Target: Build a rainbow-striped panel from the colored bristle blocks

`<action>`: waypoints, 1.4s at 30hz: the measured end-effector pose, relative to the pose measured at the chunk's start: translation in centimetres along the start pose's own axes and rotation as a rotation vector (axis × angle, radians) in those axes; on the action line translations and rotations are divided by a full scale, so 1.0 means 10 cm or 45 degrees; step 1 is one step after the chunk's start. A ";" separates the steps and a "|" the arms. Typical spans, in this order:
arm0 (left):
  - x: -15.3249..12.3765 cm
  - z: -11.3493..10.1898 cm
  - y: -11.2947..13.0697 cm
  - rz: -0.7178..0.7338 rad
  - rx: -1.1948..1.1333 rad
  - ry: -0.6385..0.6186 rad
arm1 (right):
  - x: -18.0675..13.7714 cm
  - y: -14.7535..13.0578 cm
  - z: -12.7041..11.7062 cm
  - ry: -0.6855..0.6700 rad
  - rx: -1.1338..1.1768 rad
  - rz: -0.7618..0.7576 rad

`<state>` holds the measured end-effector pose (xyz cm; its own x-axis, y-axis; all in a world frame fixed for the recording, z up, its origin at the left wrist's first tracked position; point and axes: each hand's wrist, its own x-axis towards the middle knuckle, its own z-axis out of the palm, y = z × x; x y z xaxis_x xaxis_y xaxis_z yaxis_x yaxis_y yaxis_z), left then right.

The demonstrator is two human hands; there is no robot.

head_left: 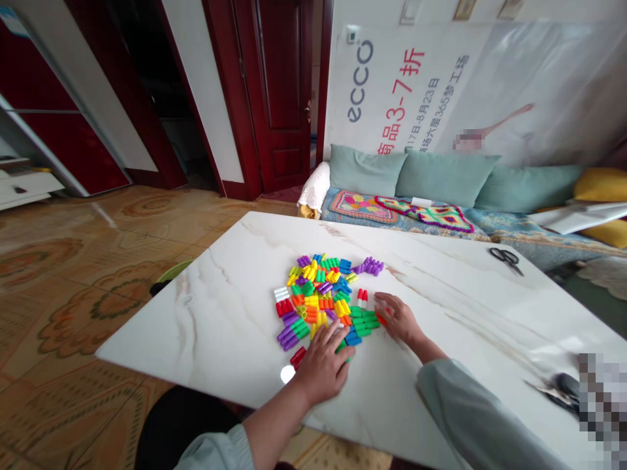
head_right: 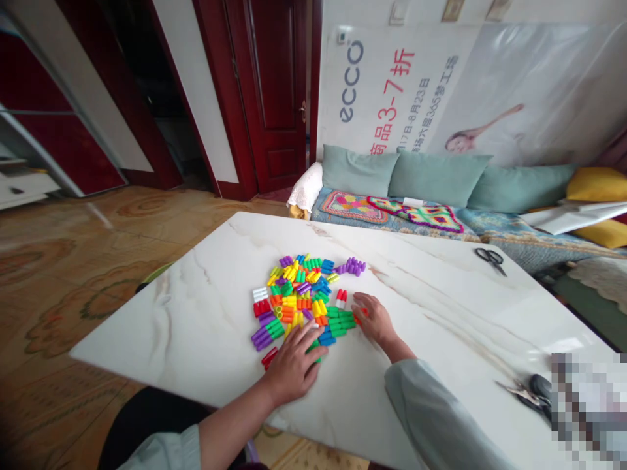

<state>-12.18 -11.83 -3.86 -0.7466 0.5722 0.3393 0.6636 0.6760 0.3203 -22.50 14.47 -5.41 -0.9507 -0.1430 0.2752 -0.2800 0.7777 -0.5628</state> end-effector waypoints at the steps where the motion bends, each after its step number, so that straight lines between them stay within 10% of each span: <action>1: 0.00 0.00 0.00 0.001 0.000 0.002 | -0.12 0.00 0.00 0.025 -0.019 -0.005; 19: -0.08 0.12 -0.07 0.106 0.041 0.070 | -0.58 -0.08 0.19 0.112 -0.340 -0.073; 26: -0.34 -0.25 -0.04 0.302 0.113 0.013 | -0.58 -0.09 0.19 0.131 -0.356 -0.067; 32: -0.72 -0.71 -0.61 -0.109 0.332 0.003 | -0.57 -0.03 0.23 0.173 -0.357 -0.122; 42: -1.06 -0.59 -0.90 -0.361 0.401 -0.533 | -0.57 -0.05 0.23 0.200 -0.411 -0.131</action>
<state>-9.98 -26.68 -5.14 -0.8900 0.4402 -0.1191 0.4376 0.8979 0.0483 -17.22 13.46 -8.46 -0.8807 -0.1540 0.4479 -0.2923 0.9208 -0.2582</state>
